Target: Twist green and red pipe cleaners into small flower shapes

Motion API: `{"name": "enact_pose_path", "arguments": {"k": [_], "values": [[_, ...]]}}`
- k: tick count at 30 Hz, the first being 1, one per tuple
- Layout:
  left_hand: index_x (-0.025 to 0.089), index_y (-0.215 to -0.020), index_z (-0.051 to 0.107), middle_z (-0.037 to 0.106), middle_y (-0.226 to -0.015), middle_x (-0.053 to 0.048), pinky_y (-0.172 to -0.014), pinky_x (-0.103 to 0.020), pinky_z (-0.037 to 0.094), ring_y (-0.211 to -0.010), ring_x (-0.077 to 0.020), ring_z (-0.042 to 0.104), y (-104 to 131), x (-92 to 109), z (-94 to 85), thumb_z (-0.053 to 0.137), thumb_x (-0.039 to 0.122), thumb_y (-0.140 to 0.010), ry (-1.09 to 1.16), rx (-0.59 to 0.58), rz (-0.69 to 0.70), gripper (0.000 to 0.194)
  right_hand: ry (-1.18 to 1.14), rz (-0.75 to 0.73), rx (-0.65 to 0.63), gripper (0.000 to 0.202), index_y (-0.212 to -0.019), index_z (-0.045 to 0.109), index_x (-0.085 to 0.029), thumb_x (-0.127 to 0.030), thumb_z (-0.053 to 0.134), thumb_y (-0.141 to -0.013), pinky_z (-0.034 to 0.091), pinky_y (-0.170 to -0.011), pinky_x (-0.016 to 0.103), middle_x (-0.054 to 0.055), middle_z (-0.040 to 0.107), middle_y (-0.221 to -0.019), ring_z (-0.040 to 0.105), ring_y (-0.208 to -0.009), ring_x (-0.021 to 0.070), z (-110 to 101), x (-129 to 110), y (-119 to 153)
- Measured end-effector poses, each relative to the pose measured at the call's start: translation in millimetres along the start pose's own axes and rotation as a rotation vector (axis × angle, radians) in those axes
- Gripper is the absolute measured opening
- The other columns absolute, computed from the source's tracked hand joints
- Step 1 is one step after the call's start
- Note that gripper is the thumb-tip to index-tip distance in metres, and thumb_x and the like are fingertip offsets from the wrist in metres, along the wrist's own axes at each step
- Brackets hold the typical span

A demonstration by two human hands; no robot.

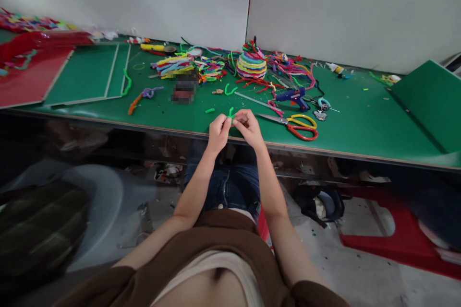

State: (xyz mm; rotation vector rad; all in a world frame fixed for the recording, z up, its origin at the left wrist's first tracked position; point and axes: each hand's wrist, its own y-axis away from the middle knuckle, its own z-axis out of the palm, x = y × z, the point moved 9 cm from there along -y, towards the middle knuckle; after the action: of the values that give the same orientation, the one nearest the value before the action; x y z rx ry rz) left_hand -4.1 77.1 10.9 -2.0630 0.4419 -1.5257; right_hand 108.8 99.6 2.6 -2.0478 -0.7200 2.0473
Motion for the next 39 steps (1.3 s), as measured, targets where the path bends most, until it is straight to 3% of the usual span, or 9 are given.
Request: {"name": "enact_pose_path", "arguments": {"k": [6,9,13,16,21,39], "values": [[0.02,-0.064,0.036,0.039,-0.061,0.002,-0.058,-0.025,0.037,-0.058,-0.0112,0.042,-2.1,-10.5,6.6,0.033,0.06,-0.088,0.139,-0.107,-0.145,0.047,0.011,-0.004,0.064,0.027,-0.087,0.053,-0.023,-0.043,0.067,-0.074,0.051,-0.072,0.029,-0.002,0.06,-0.079,0.059,-0.072,0.0113,-9.0,0.7,0.1],[0.019,-0.067,0.043,0.045,-0.061,0.001,-0.06,-0.026,0.039,-0.059,-0.0118,0.046,-2.3,-15.1,1.4,0.03,0.061,-0.089,0.13,-0.059,-0.171,0.049,0.027,0.02,0.107,0.028,-0.084,0.055,-0.023,-0.045,0.068,-0.073,0.051,-0.069,0.029,-0.002,0.06,-0.075,0.06,-0.069,0.0115,-12.6,3.7,0.6],[0.021,-0.093,0.053,0.053,-0.065,0.001,-0.055,-0.024,0.043,-0.061,-0.0117,0.055,0.1,-27.3,-9.8,0.029,0.059,-0.09,0.26,0.065,-0.247,0.045,0.001,0.019,0.148,0.028,-0.082,0.057,-0.023,-0.044,0.069,-0.071,0.05,-0.067,0.028,-0.003,0.06,-0.072,0.06,-0.066,0.0113,-14.6,3.7,1.2],[0.021,-0.102,0.056,0.06,-0.072,-0.001,-0.048,-0.02,0.041,-0.066,-0.0124,0.06,0.9,-30.1,-5.8,0.039,0.054,-0.09,0.329,-0.012,-0.265,0.039,0.006,0.012,0.143,0.025,-0.081,0.058,-0.023,-0.042,0.07,-0.072,0.05,-0.067,0.028,-0.003,0.06,-0.072,0.06,-0.066,0.0111,-13.9,1.8,1.4],[0.019,-0.097,0.061,0.067,-0.085,-0.004,-0.055,-0.021,0.048,-0.077,-0.0146,0.065,2.0,-29.5,-2.0,0.061,0.04,-0.081,0.355,-0.078,-0.252,0.026,0.057,0.022,0.117,0.025,-0.084,0.059,-0.023,-0.044,0.067,-0.074,0.051,-0.069,0.03,-0.002,0.062,-0.075,0.06,-0.068,0.012,-13.2,0.9,1.7],[0.019,-0.088,0.056,0.063,-0.079,-0.002,-0.052,-0.02,0.046,-0.069,-0.0111,0.062,3.1,-33.8,-2.9,0.061,0.037,-0.079,0.339,-0.078,-0.264,0.021,0.088,-0.005,0.092,0.025,-0.087,0.061,-0.022,-0.039,0.069,-0.072,0.052,-0.071,0.029,0.0,0.065,-0.08,0.061,-0.071,0.0115,-10.8,2.3,3.6]]}}
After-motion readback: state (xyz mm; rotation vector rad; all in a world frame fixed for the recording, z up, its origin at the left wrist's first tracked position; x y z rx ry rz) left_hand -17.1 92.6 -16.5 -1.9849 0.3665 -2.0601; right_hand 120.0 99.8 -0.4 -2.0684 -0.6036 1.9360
